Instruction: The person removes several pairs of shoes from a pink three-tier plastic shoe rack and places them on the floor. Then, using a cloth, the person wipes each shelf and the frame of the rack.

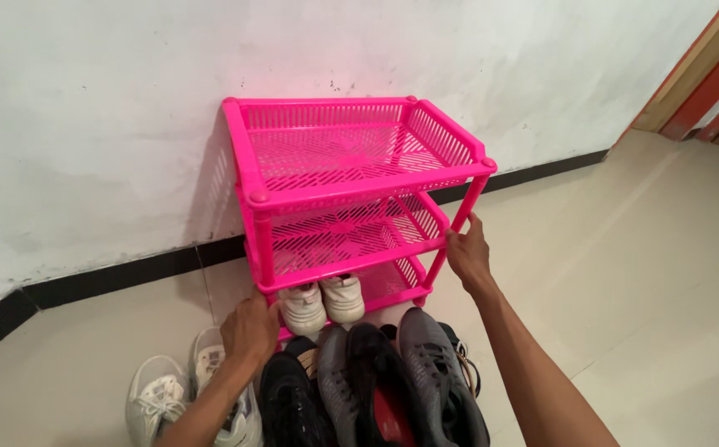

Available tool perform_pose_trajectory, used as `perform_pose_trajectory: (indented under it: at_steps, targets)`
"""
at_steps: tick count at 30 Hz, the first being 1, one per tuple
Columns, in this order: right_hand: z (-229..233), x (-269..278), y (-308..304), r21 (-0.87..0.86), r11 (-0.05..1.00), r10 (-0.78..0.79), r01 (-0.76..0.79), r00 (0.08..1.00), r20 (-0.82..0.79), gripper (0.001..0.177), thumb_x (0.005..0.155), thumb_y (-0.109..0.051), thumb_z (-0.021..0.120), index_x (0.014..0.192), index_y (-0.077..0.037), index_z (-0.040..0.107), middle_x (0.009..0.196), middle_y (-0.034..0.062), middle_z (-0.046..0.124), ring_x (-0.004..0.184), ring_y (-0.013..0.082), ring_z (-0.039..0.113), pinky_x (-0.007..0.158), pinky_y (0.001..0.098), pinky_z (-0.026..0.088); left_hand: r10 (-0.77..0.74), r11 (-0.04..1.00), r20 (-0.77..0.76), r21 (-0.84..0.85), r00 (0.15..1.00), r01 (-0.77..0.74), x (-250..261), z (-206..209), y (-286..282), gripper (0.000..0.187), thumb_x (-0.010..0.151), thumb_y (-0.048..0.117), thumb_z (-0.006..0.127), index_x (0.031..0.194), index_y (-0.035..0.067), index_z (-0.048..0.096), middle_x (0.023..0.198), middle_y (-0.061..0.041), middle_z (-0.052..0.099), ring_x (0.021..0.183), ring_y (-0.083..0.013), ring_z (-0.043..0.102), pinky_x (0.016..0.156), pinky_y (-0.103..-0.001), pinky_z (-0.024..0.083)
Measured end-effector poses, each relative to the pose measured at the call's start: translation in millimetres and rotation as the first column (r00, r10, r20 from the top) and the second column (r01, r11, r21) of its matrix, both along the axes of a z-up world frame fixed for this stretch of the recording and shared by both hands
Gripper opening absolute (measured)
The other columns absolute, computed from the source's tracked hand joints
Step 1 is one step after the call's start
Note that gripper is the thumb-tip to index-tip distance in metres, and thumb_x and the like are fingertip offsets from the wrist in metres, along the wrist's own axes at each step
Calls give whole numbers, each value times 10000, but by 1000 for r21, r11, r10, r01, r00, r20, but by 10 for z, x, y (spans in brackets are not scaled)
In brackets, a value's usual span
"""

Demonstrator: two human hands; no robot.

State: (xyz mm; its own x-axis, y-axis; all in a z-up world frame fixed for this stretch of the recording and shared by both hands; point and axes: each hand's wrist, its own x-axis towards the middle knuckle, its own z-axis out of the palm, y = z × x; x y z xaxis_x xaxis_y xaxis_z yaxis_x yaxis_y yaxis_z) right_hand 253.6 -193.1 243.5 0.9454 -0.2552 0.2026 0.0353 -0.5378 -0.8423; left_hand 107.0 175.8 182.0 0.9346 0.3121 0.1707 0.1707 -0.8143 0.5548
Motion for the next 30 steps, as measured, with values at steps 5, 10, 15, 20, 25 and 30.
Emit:
perform_pose_trajectory:
  at_steps: [5,10,15,20,25,30]
  targets:
    - [-56,179,-109,90,990,103,-109,992,67,711,959,-163,639,1576,-90,292,1202,223,718,1090,264,708,900,393,554,-15,1000,19,13,1000,14,77,-63,-74,358,943,321,649,1164,43,603,961,-246,724,914,-477,704,804,-577,552]
    - [-204,260,-92,-20,1000,7,-5,996,90,708,913,-184,742,1474,-17,344,1203,223,645,1049,282,684,829,404,588,-42,999,48,12,998,41,84,-70,-64,345,942,315,648,1155,47,604,945,-244,726,910,-472,704,787,-576,552]
    - [-826,2,448,-473,877,214,-81,948,234,318,903,-186,782,1173,-73,657,1087,158,733,994,288,723,868,389,584,-19,999,-18,30,1000,20,10,34,-18,438,901,362,701,1152,24,580,968,-229,727,919,-462,705,787,-559,559]
    - [-806,-625,1165,-600,610,589,-517,802,-93,666,803,-284,822,1383,-164,516,1343,251,544,1290,450,484,1050,545,454,-25,999,-48,24,999,26,-138,112,-27,465,920,367,688,1198,20,552,1014,-239,714,929,-451,710,787,-543,566]
    - [-658,-643,1681,-689,402,568,-603,754,-329,971,796,-412,827,1570,-206,278,1547,323,290,1441,573,233,1138,613,335,-129,992,11,1,992,129,-38,21,31,371,953,312,629,1194,34,579,1056,-232,703,936,-470,692,791,-560,550]
    - [-797,-377,1837,-725,281,565,-629,719,-405,906,806,-541,794,1549,-263,355,1598,205,317,1467,510,249,1143,655,284,-104,994,16,-29,994,105,49,-74,15,355,959,318,615,1152,20,615,1025,-245,709,959,-474,683,808,-559,547]
